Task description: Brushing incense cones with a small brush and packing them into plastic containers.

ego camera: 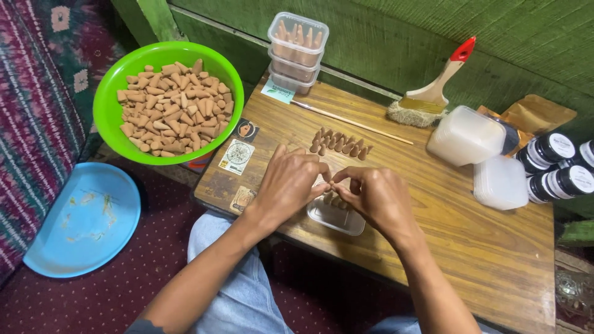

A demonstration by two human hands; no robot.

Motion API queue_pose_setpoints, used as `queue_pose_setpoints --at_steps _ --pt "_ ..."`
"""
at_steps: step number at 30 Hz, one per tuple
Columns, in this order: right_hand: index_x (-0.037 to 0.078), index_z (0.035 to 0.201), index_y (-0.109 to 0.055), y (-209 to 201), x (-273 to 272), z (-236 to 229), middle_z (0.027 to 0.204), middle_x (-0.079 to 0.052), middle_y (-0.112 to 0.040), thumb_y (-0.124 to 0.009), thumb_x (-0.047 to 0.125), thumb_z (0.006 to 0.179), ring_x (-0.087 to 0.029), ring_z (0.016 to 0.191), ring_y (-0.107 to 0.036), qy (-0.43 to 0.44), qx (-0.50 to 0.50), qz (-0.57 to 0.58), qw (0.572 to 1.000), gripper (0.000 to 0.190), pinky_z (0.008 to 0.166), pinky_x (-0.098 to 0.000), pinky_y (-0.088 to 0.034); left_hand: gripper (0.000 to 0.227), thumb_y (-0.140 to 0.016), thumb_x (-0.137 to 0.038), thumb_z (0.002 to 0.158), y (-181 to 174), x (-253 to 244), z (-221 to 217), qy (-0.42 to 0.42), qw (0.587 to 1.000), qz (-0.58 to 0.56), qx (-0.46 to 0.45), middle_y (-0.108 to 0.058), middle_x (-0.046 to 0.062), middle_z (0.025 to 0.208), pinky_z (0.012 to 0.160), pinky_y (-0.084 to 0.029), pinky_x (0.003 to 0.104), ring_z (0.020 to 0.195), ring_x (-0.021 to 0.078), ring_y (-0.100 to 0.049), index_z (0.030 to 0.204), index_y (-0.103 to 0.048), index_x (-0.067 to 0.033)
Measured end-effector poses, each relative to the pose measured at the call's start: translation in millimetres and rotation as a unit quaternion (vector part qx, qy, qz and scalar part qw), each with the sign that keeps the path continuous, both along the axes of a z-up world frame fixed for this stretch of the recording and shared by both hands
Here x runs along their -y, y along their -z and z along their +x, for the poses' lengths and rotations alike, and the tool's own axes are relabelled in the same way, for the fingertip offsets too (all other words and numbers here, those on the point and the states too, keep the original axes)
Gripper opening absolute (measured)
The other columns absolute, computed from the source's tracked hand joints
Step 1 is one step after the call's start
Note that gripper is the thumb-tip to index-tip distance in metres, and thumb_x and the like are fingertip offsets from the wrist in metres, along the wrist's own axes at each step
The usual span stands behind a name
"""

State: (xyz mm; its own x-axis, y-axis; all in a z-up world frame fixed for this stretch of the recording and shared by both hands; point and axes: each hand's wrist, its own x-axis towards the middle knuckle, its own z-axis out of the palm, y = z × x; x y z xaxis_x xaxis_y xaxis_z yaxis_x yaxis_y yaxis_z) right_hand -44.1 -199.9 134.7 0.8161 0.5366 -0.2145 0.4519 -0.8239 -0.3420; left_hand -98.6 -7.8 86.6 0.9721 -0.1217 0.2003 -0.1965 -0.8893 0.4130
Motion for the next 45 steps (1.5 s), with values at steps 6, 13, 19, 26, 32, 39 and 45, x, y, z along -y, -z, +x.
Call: queue_pose_setpoints --at_steps 6,13,19,26,32,39,45 --pt "0.034 0.101 -0.077 50 -3 -3 0.069 0.002 -0.074 -0.072 0.030 0.085 -0.030 0.080 -0.075 -0.027 0.021 -0.019 0.999 0.017 0.075 -0.0478 -0.060 0.004 -0.077 -0.025 0.083 43 6 -6 -0.016 0.999 0.032 -0.015 -0.069 0.000 0.075 0.084 -0.044 0.045 0.084 0.0248 -0.066 0.082 -0.075 -0.0229" --pt "0.035 0.098 -0.076 68 -3 -4 0.067 0.003 -0.073 -0.074 0.030 0.084 -0.030 0.078 -0.075 -0.027 0.065 -0.026 0.997 0.015 0.075 -0.0466 -0.061 0.006 -0.076 -0.030 0.084 46 16 -4 -0.032 0.997 0.070 0.004 -0.070 0.000 0.076 0.083 -0.044 0.044 0.084 0.0231 -0.066 0.083 -0.077 -0.0233" --pt "0.034 0.098 -0.075 71 -3 -2 0.068 0.005 -0.074 -0.075 0.031 0.083 -0.029 0.077 -0.075 -0.023 0.078 -0.026 0.996 0.015 0.074 -0.0451 -0.062 0.009 -0.075 -0.029 0.083 52 19 -3 -0.039 0.996 0.073 0.021 -0.070 0.002 0.075 0.083 -0.043 0.046 0.083 0.0241 -0.067 0.082 -0.077 -0.0203" --pt "0.034 0.098 -0.076 72 -3 -3 0.069 0.003 -0.074 -0.074 0.031 0.085 -0.031 0.078 -0.075 -0.017 0.070 -0.020 0.997 0.013 0.076 -0.0465 -0.062 0.009 -0.078 -0.030 0.081 59 17 -1 -0.041 0.996 0.075 0.031 -0.069 0.002 0.074 0.081 -0.043 0.046 0.080 0.0243 -0.066 0.081 -0.076 -0.0205" --pt "0.036 0.103 -0.074 48 3 -8 0.072 0.003 -0.073 -0.073 0.031 0.085 -0.030 0.078 -0.073 -0.013 0.066 0.006 0.998 0.018 0.073 -0.0470 -0.060 0.015 -0.079 -0.033 0.082 35 9 -11 -0.037 0.998 0.038 0.031 -0.068 0.002 0.080 0.081 -0.043 0.046 0.084 0.0249 -0.065 0.091 -0.075 -0.0209" --pt "0.021 0.138 -0.060 9 27 -21 0.126 -0.013 -0.064 -0.085 0.033 0.074 -0.042 0.117 -0.061 -0.078 0.014 0.086 0.993 0.070 0.094 -0.0614 -0.051 0.079 -0.095 -0.036 0.066 -36 -13 -34 0.055 0.988 -0.114 -0.085 -0.066 0.018 0.130 0.099 -0.039 0.053 0.126 0.0355 -0.055 0.134 -0.064 -0.0095" --pt "0.020 0.156 -0.041 5 29 -26 0.142 -0.017 -0.055 -0.097 0.029 0.066 -0.042 0.135 -0.048 -0.072 -0.058 0.010 0.996 0.106 0.110 -0.0792 -0.030 0.087 -0.094 -0.028 0.069 -19 -14 -34 0.086 0.980 -0.097 -0.154 -0.065 0.018 0.133 0.105 -0.033 0.053 0.130 0.0339 -0.052 0.144 -0.055 -0.0068"
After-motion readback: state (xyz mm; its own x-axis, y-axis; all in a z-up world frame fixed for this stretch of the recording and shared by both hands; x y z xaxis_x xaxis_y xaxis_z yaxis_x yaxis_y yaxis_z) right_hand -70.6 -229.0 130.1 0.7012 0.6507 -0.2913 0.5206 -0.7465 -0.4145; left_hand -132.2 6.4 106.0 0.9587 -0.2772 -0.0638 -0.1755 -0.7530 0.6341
